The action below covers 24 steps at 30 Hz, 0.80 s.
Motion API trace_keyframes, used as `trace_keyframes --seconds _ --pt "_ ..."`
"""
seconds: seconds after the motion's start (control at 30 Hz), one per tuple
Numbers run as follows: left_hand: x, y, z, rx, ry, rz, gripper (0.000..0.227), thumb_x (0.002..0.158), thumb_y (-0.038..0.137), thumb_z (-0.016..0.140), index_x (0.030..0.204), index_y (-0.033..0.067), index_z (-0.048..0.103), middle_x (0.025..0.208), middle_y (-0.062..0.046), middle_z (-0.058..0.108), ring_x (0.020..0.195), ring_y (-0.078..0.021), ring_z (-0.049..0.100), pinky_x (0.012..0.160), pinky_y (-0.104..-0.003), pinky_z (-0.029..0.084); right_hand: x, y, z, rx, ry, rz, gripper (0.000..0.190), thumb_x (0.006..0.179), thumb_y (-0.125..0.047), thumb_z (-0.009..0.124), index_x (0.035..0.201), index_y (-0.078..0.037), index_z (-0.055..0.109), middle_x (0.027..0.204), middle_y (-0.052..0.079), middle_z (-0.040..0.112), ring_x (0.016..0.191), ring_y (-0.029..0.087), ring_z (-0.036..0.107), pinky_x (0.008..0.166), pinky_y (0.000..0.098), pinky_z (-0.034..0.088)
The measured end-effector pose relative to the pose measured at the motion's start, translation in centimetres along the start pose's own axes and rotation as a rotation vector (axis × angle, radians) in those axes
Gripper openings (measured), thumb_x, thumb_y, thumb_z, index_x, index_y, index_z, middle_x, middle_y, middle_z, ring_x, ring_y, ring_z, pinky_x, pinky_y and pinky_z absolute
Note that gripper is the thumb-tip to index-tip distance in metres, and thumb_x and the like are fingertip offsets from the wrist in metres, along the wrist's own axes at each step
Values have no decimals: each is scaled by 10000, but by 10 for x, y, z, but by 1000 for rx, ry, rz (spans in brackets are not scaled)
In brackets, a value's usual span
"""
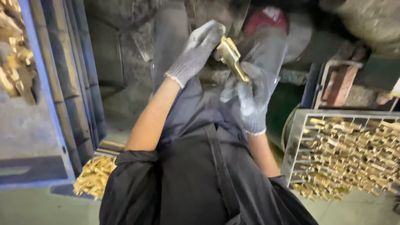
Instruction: The person sits on the floor and repeatedly picks up brass-colored metal parts from a nearby crate. They hold each part against a rotating grinding wheel to polish its surface, then place the finished part into a metal tray with compartments.
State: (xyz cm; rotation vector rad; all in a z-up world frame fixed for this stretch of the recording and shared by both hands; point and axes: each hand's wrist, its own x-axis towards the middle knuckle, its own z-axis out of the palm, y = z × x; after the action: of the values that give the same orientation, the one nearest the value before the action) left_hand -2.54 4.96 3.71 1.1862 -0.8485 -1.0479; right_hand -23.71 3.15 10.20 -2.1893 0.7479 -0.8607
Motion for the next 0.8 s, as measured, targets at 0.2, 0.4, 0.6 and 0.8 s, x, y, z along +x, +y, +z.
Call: trace_keyframes --seconds 0.2,0.4,0.6,0.8 --pt "-34 43 25 -37 -123 141 297 1114 334 590 1086 38 585 982 19 575 959 -59 535 889 -250 494 -52 -39 -3 526 79 296 445 1012 -95 685 1381 -4 453 1120 167 647 864 206 721 759 331 614" --pt "-41 57 51 -132 -226 -11 311 1068 344 629 1088 33 621 929 23 571 843 -57 480 739 -242 426 -74 -40 -16 -26 159 -41 500 890 -13 717 1321 -6 463 877 86 708 849 201 692 945 367 481" --pt "-39 54 66 -53 -305 175 340 1133 372 614 1078 36 637 983 40 582 941 -38 538 846 -237 490 -95 -38 -14 373 195 105 514 928 -23 728 1348 -7 432 931 82 723 817 181 740 877 276 536" --pt "-36 57 76 13 -317 135 309 1117 334 617 1039 37 648 917 41 546 860 -34 492 765 -237 453 -99 -38 -18 366 168 102 500 921 -36 679 1346 -17 416 881 105 694 729 195 703 838 301 503"
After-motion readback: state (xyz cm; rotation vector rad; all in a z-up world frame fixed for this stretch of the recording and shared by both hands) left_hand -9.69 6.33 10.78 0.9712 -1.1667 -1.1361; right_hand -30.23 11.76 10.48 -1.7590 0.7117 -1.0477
